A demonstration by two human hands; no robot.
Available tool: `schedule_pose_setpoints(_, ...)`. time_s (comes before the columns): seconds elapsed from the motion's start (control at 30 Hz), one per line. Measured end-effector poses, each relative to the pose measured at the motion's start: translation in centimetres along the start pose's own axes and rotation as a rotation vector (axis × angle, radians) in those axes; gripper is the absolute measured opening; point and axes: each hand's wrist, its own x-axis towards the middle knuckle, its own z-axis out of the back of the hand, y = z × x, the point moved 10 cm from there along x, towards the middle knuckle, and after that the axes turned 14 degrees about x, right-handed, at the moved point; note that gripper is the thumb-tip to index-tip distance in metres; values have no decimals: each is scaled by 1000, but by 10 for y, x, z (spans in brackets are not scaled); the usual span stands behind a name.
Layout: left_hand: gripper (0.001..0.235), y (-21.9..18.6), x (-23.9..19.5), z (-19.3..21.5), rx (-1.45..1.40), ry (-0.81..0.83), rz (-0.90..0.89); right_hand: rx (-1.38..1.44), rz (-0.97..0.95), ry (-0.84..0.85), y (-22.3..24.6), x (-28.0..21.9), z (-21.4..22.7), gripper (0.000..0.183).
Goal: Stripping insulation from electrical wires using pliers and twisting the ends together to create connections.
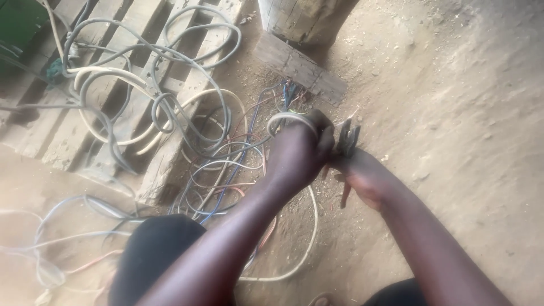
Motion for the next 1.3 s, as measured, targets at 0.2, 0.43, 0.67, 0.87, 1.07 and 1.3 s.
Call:
schedule_pose_setpoints(0.2,23,-6,-7,10,-70,-54,-41,35,41,31,27,-26,-22,19)
schedule_pose_setpoints(0.43,22,-6,-4,-11,155,129,-5,-51,37,37,25,-20,-25,18)
schedule_pose_setpoints(0.67,17,-8,-7,-12,101,176,-20,-166,36,12,20,-18,-15,21)
schedule_pose_setpoints(0.87,10,4,-6,-16,31,187,16,-244,16,1,28,-24,-23,25)
schedule_pose_setpoints(1.07,19,19,0,-16,4,185,91,-369,32,-76,59,-40,-37,36)
schedule_pose_setpoints(1.3,33,44,23,-43,-214,220,183,-915,312,-283,67,-25,-25,47)
